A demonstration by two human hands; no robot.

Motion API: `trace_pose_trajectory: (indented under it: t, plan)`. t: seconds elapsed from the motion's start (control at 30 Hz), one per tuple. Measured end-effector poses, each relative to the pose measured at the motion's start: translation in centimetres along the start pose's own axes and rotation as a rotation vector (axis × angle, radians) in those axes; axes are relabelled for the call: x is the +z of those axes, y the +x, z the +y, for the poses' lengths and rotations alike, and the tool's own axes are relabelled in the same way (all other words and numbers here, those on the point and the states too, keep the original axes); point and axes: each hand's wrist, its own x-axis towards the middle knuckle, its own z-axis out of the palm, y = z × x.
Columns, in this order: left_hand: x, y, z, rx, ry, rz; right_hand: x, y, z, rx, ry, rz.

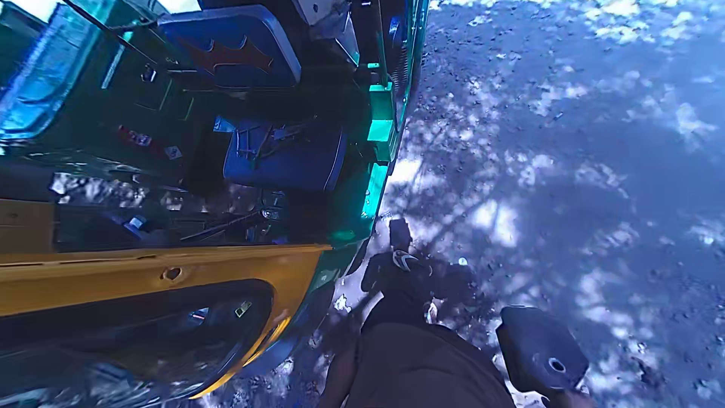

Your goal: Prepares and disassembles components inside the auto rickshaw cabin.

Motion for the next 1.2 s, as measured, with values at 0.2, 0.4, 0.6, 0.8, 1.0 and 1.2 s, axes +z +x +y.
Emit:
trace_pose_trajectory:
  t: [0.2, 0.4, 0.6, 0.8, 1.0, 1.2]
  plan:
    - [-7.8, 10.7, 4.5, -0.059, -0.253, 0.023, 2.9, 1.4, -30.5, -0.54, -0.326, -0.027]
    - [-15.2, 10.7, 10.5, 0.122, -0.674, 0.207, 10.5, -6.9, -59.0, -1.088, -0.521, -0.3]
    - [-19.6, 14.7, 13.9, 0.058, -1.004, 0.417, 24.7, -18.8, -78.4, -1.621, -0.576, -0.656]
    - [-32.0, 24.2, 13.5, -0.177, -1.352, 1.029, 43.8, -28.6, -92.2, -1.841, -0.849, -1.14]
    - [-42.6, 34.6, 2.0, -0.382, -1.617, 1.16, 55.6, -33.1, -99.7, -1.551, -1.223, -1.153]
    - [-46.2, 37.1, -1.8, 0.016, -1.988, 1.035, 48.3, -35.4, -97.2, -1.402, -0.874, -0.802]
